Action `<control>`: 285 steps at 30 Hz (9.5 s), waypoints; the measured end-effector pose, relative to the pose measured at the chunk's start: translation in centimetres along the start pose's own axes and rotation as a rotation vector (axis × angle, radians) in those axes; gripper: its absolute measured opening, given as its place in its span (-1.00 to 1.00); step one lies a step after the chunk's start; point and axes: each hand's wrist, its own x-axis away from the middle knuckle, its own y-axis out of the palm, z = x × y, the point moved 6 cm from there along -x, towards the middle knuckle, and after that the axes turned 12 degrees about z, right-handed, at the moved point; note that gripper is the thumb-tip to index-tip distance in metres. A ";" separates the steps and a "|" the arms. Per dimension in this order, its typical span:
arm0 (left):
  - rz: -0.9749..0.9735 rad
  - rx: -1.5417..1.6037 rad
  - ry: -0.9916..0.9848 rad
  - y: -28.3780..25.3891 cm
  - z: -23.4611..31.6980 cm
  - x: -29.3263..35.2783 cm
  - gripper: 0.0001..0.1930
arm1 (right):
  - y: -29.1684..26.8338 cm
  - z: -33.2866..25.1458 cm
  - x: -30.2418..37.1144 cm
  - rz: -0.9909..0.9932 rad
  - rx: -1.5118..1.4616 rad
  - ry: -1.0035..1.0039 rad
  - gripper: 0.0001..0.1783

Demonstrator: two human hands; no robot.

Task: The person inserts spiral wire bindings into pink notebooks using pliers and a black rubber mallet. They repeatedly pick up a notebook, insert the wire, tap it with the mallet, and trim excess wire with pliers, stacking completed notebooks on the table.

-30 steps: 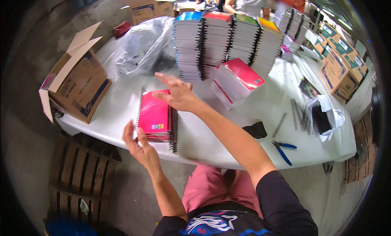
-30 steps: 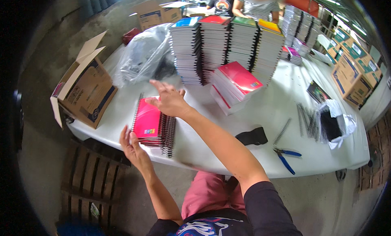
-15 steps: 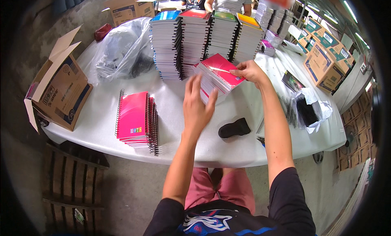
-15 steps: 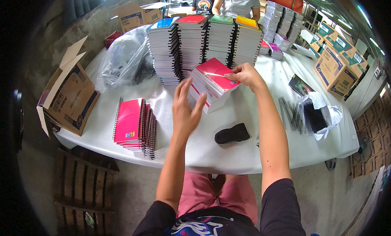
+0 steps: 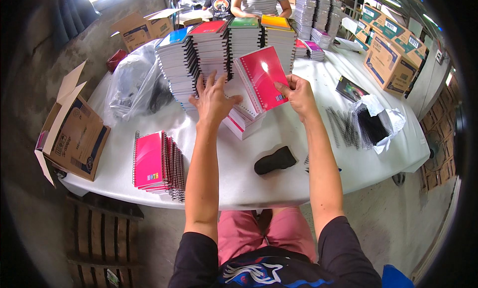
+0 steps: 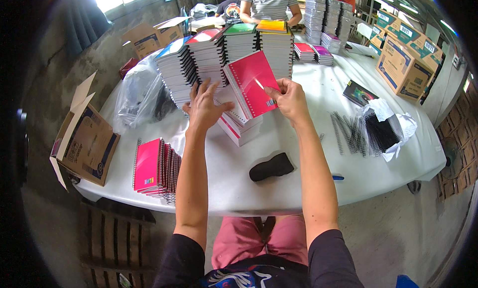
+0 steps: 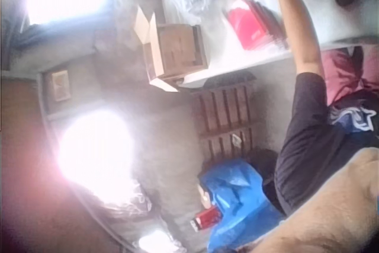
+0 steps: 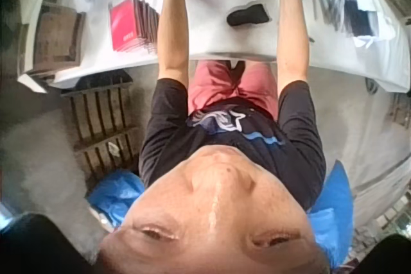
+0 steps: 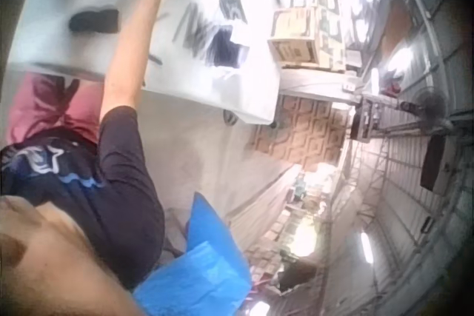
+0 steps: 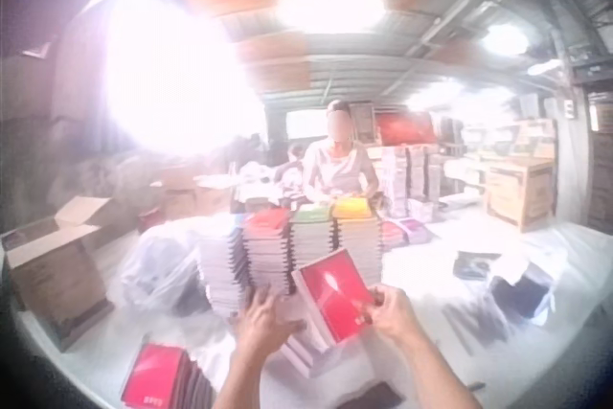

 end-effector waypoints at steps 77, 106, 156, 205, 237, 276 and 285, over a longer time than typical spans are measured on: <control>0.327 -0.100 0.092 -0.8 2.4 21.3 -0.37 | -1.8 1.8 17.8 -0.717 0.325 -0.004 -0.76; 0.210 0.204 0.114 -0.9 2.2 20.1 -0.47 | -3.5 0.9 16.2 -0.702 0.381 0.026 -0.61; 0.060 0.341 0.149 -1.9 1.2 20.0 -0.52 | -1.4 3.9 12.9 -0.602 0.436 -0.199 -0.80; 0.310 0.454 -0.169 1.2 0.3 21.8 -0.32 | 0.4 0.5 17.7 -0.504 0.731 -0.563 -0.76; 0.207 0.504 0.014 0.2 0.6 21.7 -0.32 | 1.0 1.7 15.8 -0.702 0.499 0.121 -0.70; 0.050 0.903 -0.245 1.8 -1.6 20.9 -0.21 | 0.6 4.2 13.1 -0.555 0.611 -0.153 -0.64; 0.270 1.232 -0.538 0.1 -2.6 21.4 -0.48 | -14.9 6.9 18.2 -0.282 1.102 -0.319 -0.40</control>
